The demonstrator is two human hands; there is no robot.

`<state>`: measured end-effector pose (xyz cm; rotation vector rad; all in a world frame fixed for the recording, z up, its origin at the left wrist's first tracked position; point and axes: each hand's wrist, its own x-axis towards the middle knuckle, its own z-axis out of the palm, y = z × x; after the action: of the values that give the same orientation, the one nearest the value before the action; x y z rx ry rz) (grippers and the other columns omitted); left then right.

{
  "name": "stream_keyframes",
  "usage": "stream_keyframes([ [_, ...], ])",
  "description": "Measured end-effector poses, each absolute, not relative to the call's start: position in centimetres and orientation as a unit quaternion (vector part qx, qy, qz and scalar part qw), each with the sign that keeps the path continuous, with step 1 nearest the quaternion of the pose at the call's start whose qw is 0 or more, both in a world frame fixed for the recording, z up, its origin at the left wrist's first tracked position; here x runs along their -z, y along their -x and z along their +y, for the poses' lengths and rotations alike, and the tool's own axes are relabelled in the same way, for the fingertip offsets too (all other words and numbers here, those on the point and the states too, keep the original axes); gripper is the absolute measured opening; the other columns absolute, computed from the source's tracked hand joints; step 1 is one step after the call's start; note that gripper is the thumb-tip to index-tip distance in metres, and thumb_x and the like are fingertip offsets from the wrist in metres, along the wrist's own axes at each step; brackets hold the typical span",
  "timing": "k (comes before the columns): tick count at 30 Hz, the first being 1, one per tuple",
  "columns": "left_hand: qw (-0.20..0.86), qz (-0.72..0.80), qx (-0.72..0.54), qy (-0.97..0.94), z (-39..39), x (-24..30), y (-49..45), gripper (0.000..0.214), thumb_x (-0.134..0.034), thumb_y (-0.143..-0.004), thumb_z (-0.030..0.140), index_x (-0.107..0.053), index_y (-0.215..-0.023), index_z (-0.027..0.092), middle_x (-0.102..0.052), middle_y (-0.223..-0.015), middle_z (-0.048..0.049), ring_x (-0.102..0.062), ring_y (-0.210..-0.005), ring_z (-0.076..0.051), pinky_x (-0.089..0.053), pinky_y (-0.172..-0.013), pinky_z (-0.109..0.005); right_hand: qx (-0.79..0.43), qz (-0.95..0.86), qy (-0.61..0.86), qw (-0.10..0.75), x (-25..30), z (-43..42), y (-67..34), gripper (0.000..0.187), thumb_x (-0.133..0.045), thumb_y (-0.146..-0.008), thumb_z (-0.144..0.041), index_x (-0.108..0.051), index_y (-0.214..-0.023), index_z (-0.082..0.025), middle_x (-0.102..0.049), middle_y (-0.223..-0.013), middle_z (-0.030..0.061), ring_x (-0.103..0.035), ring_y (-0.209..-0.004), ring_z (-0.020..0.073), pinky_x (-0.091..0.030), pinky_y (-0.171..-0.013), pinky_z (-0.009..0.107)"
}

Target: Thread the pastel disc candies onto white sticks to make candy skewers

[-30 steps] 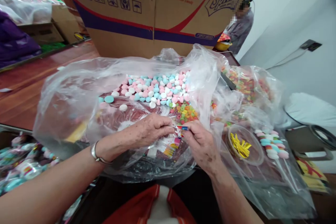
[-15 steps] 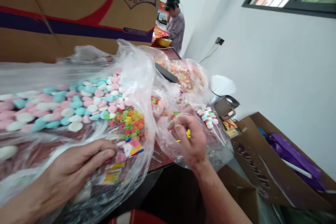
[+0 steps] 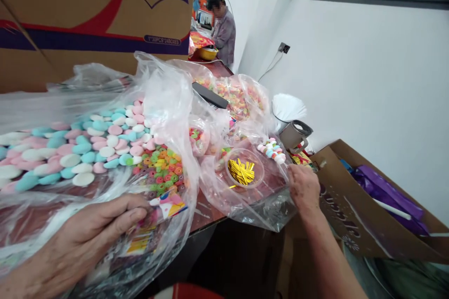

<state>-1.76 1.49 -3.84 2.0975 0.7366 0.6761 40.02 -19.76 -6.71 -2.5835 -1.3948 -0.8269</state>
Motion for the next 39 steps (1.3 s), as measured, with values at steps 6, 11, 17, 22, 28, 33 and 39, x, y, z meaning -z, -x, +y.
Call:
stream_keyframes([
  [6, 0.448, 0.328, -0.176, -0.813, 2.2, 2.0, 2.4, 0.028, -0.059, -0.089, 0.044, -0.071, -0.073, 0.024, -0.069, -0.07, 0.0, -0.062, -0.065, -0.018, -0.05, -0.06, -0.024, 0.281, -0.531, 0.729, 0.328, 3.7, -22.1, -37.8, 0.014, -0.06, -0.096, -0.025, -0.073, -0.1, -0.02, -0.07, -0.088, 0.0065, -0.063, -0.08, 0.0219, -0.048, -0.076, 0.036],
  [11, 0.495, 0.292, -0.142, -0.806, 2.3, 1.2, 2.4, 0.032, -0.053, -0.094, 0.04, -0.065, -0.072, 0.02, -0.062, -0.068, 0.0012, -0.054, -0.063, -0.014, -0.045, -0.061, -0.021, 0.136, -0.655, 0.628, 0.397, 0.7, -19.8, -31.5, 0.024, -0.065, -0.09, -0.011, -0.071, -0.109, -0.025, -0.07, -0.093, 0.0033, -0.064, -0.081, 0.0193, -0.05, -0.081, 0.035],
  [17, 0.537, 0.285, -0.132, -0.783, 1.9, 1.4, 3.6, 0.032, -0.053, -0.095, 0.04, -0.063, -0.074, 0.019, -0.058, -0.069, 0.0026, -0.051, -0.065, -0.013, -0.043, -0.063, -0.021, 0.139, -0.727, 0.554, 0.382, -0.8, -16.0, -28.2, 0.026, -0.061, -0.09, -0.007, -0.071, -0.109, -0.022, -0.071, -0.087, 0.0028, -0.065, -0.076, 0.0176, -0.05, -0.079, 0.034],
  [22, 0.556, 0.301, -0.133, -0.763, 1.8, 1.4, 4.0, 0.033, -0.054, -0.093, 0.043, -0.061, -0.072, 0.019, -0.054, -0.068, 0.003, -0.048, -0.065, -0.013, -0.041, -0.061, -0.022, 0.154, -0.742, 0.536, 0.372, -0.8, -15.1, -28.1, 0.027, -0.061, -0.091, -0.011, -0.073, -0.11, -0.025, -0.073, -0.085, 0.0022, -0.065, -0.075, 0.0182, -0.052, -0.075, 0.036],
  [28, 0.582, 0.321, -0.121, -0.737, 1.9, 2.0, 3.7, 0.041, -0.055, -0.093, 0.051, -0.055, -0.068, 0.019, -0.049, -0.067, 0.0036, -0.041, -0.063, -0.013, -0.038, -0.06, -0.022, 0.174, -0.757, 0.525, 0.348, -0.6, -15.3, -27.9, 0.027, -0.063, -0.091, -0.014, -0.073, -0.114, -0.025, -0.075, -0.088, 0.0042, -0.063, -0.08, 0.0207, -0.051, -0.073, 0.037],
  [33, 0.607, 0.357, -0.105, -0.702, 2.0, 2.4, 3.8, 0.048, -0.058, -0.089, 0.061, -0.049, -0.067, 0.019, -0.043, -0.067, 0.0044, -0.037, -0.063, -0.012, -0.033, -0.057, -0.022, 0.153, -0.757, 0.532, 0.348, -0.3, -15.6, -28.1, 0.026, -0.063, -0.092, -0.015, -0.074, -0.113, -0.026, -0.075, -0.088, 0.0039, -0.063, -0.079, 0.0204, -0.051, -0.073, 0.038],
  [39, 0.602, 0.337, -0.067, -0.721, 2.3, 2.2, 3.7, 0.046, -0.057, -0.091, 0.058, -0.05, -0.068, 0.019, -0.041, -0.067, 0.005, -0.036, -0.063, -0.012, -0.032, -0.058, -0.022, 0.104, -0.782, 0.511, 0.341, -0.1, -15.1, -28.2, 0.022, -0.061, -0.093, -0.015, -0.074, -0.108, -0.024, -0.075, -0.089, 0.004, -0.062, -0.082, 0.0199, -0.05, -0.077, 0.038],
])
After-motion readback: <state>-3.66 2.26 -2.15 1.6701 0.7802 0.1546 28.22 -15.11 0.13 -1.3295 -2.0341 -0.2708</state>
